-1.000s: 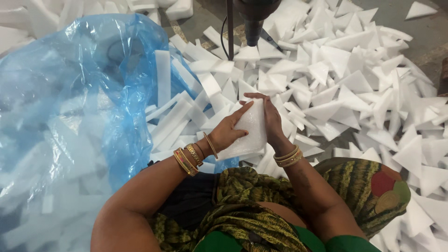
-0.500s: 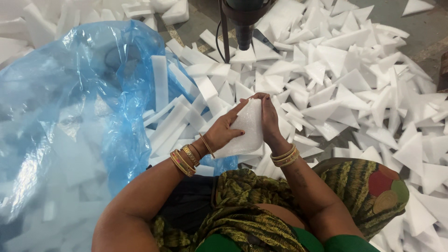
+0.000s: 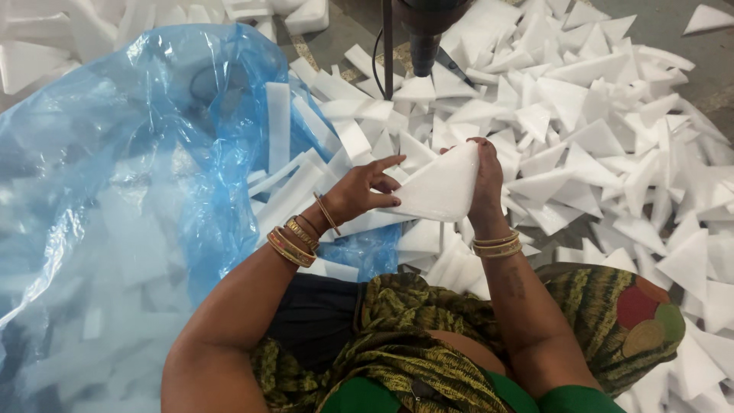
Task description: The person sits on the floor and repeatedly picks up white foam pieces from a large pile. They hold each piece with both hands, inspect it, and then place it back onto the pile. The process is repetitive and involves handling the foam pieces one at a time.
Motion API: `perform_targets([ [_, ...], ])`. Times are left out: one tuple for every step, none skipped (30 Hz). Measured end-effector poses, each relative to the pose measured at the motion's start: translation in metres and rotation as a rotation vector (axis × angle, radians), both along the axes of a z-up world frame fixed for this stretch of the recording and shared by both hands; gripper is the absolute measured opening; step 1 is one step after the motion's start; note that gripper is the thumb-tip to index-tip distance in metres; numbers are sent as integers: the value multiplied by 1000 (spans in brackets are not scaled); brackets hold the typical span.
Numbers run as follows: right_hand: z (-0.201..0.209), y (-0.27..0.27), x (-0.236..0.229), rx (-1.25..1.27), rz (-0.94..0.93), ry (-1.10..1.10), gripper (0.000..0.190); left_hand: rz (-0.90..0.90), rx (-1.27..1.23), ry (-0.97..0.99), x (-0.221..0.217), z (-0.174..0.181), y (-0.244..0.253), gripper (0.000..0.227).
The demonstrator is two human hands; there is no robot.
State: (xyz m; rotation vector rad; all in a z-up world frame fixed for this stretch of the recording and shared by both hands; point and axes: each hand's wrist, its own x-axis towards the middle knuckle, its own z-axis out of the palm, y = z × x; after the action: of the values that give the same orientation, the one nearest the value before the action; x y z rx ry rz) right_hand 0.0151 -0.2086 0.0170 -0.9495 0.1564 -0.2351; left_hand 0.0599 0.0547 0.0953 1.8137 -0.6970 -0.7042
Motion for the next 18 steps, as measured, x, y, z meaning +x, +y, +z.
perform_targets([
  [-2,-1,-1,22,6,-9,35,-7,1,-5,-2,5,1,95],
  [-4,-2,-1,44,11,-21,35,-4,-12,0,-4,11,1,96],
  [-5,-2,-1,66,17,-32,35,-2,-26,5,-8,16,0,96],
  [-6,-2,-1,86,13,-24,34,0,-40,8,-10,21,0,97],
  [-7,-1,-1,105,10,-15,34,-1,-46,-8,-13,25,-1,100],
  [-7,-1,-1,124,9,-6,33,0,-51,-24,-17,28,-2,103],
  [-7,-1,0,147,13,-2,32,1,-57,-40,-20,31,-2,106],
  [-7,-1,0,170,17,4,32,4,-62,-35,-23,34,-3,107],
  [-8,0,0,194,20,11,31,6,-66,-30,-25,37,-2,108],
  [-8,0,-1,208,33,1,31,8,-70,-25,-27,38,-3,109],
  [-9,1,-2,223,46,-8,31,6,-83,-21,-29,40,-3,109],
  [-9,1,-1,237,60,-19,31,5,-96,-18,-30,41,-4,108],
  [-10,2,-2,233,64,-22,32,4,-109,-16,-31,42,-4,108],
  [-12,3,-3,228,69,-27,32,4,-101,-38,-31,43,-4,107],
  [-15,3,-4,222,74,-31,33,3,-93,-60,-32,43,-4,107],
  [-18,3,-3,201,79,-35,33,4,-85,-82,-32,43,-4,106],
  [-22,3,-3,181,83,-38,33,0,-87,-105,-31,42,-4,105],
  [-27,3,-2,160,89,-41,33,-3,-89,-127,-31,41,-4,104],
])
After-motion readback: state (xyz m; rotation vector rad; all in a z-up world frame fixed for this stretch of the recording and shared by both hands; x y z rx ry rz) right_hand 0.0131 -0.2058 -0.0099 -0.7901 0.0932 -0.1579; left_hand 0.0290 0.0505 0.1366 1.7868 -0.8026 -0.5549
